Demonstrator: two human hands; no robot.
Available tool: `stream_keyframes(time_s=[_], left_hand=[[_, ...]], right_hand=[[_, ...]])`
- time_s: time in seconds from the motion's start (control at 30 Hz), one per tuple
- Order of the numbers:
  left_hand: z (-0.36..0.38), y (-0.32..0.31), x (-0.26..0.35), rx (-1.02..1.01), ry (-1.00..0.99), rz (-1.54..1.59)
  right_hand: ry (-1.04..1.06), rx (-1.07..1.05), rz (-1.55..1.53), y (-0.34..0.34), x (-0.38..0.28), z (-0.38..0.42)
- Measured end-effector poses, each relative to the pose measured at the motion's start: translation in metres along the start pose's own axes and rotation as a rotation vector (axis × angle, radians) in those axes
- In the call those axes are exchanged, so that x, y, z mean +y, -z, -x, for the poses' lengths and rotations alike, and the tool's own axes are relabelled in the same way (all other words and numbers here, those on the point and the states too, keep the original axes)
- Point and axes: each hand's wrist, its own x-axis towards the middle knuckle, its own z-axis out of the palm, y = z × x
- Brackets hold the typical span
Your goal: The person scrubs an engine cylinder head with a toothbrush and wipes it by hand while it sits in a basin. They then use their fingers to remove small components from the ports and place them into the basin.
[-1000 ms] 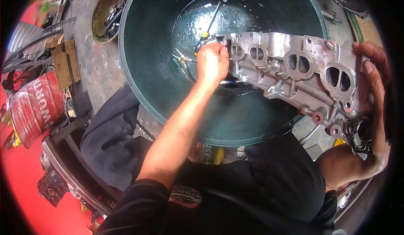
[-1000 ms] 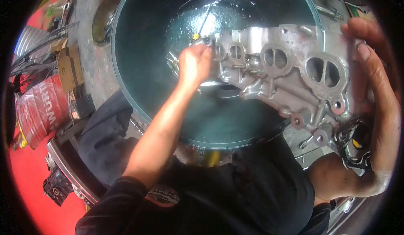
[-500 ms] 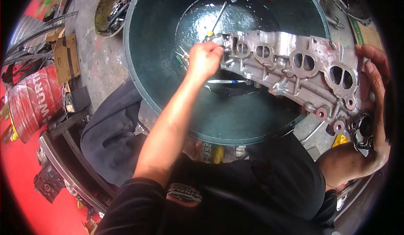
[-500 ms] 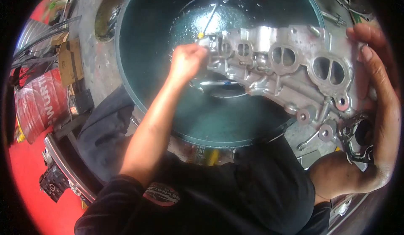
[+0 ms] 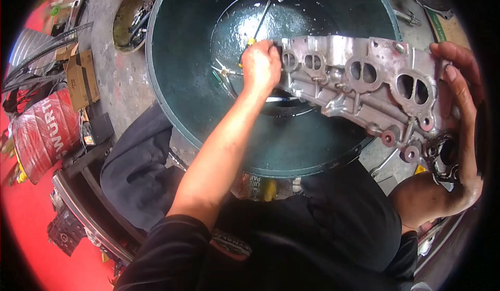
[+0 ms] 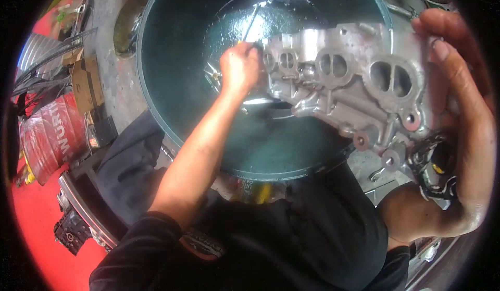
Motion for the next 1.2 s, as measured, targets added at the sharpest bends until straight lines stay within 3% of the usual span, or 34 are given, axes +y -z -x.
stream_keyframes(time_s=[0.1, 0.23, 0.27, 0.4, 0.5, 0.67, 0.77, 0.9, 0.93, 1.03, 1.1, 1.2], left_hand=[[-0.007, 0.007, -0.004, -0.013, -0.099, -0.048], [-0.013, -0.008, -0.003, 0.114, -0.118, 0.012], [-0.008, -0.001, -0.008, -0.085, -0.086, -0.142], [-0.001, 0.027, -0.014, -0.179, -0.113, -0.049], [-0.009, 0.032, -0.007, -0.007, 0.090, -0.007], [0.008, -0.004, -0.011, 0.002, 0.055, -0.035], [0.008, 0.007, -0.005, -0.118, 0.262, 0.216], [0.011, 0.014, -0.011, 0.130, 0.195, 0.092], [0.009, 0.018, -0.006, 0.130, 0.238, 0.087], [0.003, 0.014, -0.002, 0.166, 0.066, -0.017], [-0.002, 0.010, 0.008, 0.042, 0.118, 0.008], [-0.002, -0.002, 0.011, 0.082, 0.014, -0.030]], right_hand=[[-0.145, 0.005, 0.116, -0.006, -0.022, 0.002], [-0.028, -0.064, -0.058, 0.007, 0.000, -0.002], [-0.065, -0.073, -0.027, 0.010, 0.001, -0.002], [-0.169, 0.008, 0.067, -0.006, -0.020, -0.002], [-0.166, -0.003, 0.008, 0.001, -0.002, -0.001], [-0.138, -0.014, -0.050, 0.011, 0.009, -0.002], [-0.109, 0.005, -0.029, 0.002, 0.004, 0.000], [-0.091, 0.019, -0.029, 0.000, 0.001, -0.001], [-0.089, 0.022, -0.028, 0.000, 0.001, 0.000], [-0.078, 0.020, -0.036, -0.001, 0.001, 0.001], [-0.069, 0.021, -0.041, -0.002, 0.001, 0.001], [-0.063, 0.027, -0.050, -0.002, 0.002, 0.003]])
